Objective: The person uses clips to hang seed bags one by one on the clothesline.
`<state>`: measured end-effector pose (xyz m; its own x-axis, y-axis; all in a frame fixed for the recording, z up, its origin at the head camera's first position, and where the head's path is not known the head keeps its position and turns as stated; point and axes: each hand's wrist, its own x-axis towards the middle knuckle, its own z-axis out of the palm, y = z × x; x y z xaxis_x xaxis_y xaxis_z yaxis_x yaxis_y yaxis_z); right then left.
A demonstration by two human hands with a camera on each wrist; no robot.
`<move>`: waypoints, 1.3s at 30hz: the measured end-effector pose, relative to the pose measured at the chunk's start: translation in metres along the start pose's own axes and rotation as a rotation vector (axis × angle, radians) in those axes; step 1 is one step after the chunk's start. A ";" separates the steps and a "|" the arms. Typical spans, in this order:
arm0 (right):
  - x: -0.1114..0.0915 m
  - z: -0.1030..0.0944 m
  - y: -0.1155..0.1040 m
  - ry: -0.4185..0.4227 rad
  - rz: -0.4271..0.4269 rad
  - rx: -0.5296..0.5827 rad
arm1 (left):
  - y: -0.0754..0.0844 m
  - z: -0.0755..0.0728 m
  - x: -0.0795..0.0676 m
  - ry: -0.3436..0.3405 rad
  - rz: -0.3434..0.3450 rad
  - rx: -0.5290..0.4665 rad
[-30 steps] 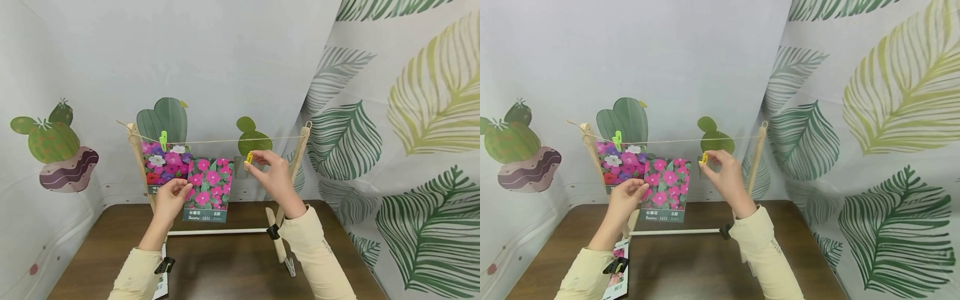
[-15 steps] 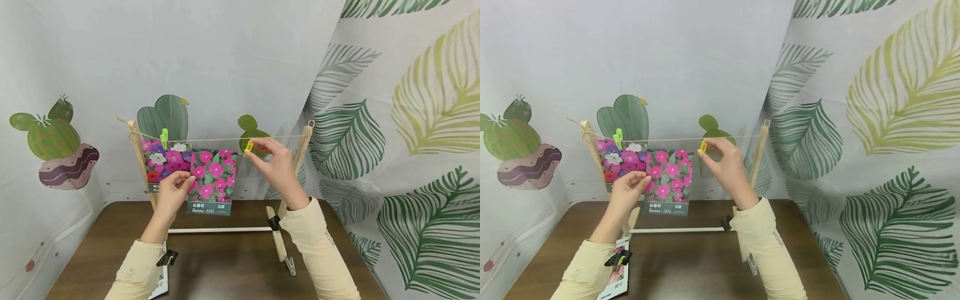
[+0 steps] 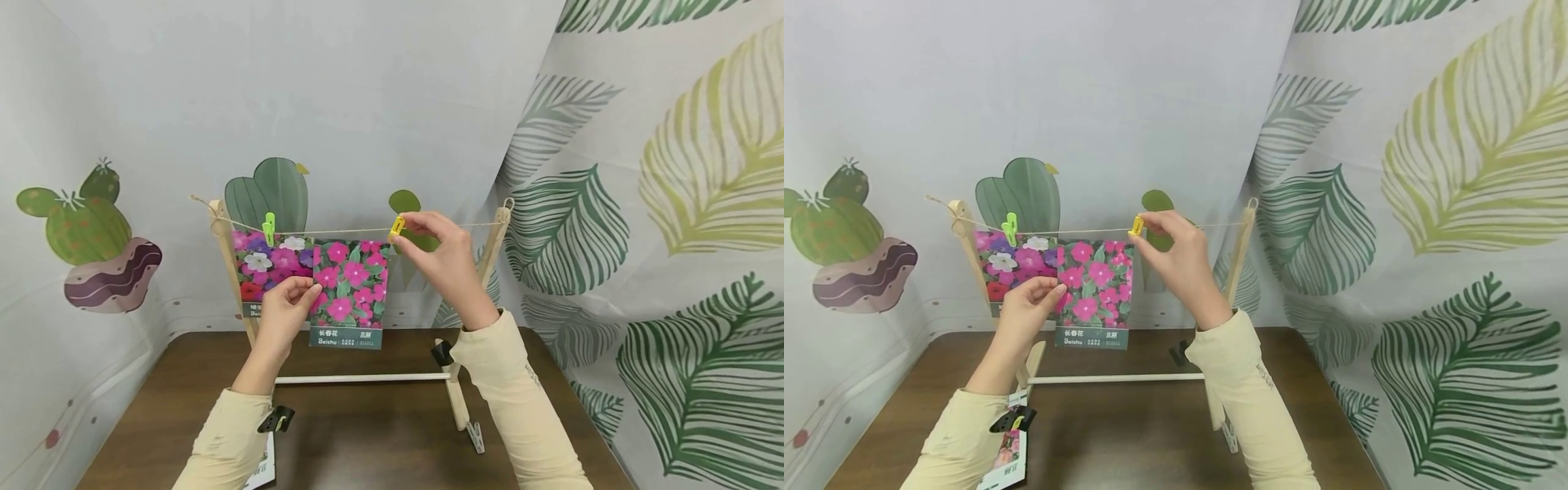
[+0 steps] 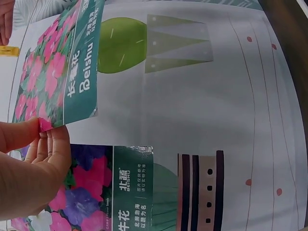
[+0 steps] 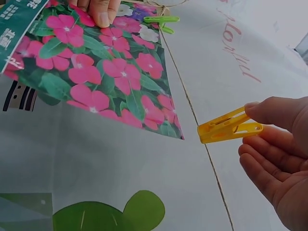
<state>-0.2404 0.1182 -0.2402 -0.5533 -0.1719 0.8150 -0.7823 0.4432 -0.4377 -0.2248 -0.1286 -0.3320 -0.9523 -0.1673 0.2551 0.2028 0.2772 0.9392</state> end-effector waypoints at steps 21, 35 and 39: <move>0.031 0.012 -0.004 -0.100 0.078 0.151 | 0.002 0.004 0.007 -0.004 0.007 -0.087; 0.042 0.023 -0.007 -0.165 0.123 0.130 | 0.004 0.004 0.008 0.000 -0.002 -0.095; 0.044 0.025 -0.006 -0.183 0.147 0.128 | 0.004 0.004 0.007 0.003 -0.003 -0.091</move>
<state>-0.2670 0.0855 -0.2111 -0.6970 -0.2758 0.6619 -0.7132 0.3623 -0.6001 -0.2320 -0.1247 -0.3270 -0.9524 -0.1709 0.2525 0.2197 0.1895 0.9570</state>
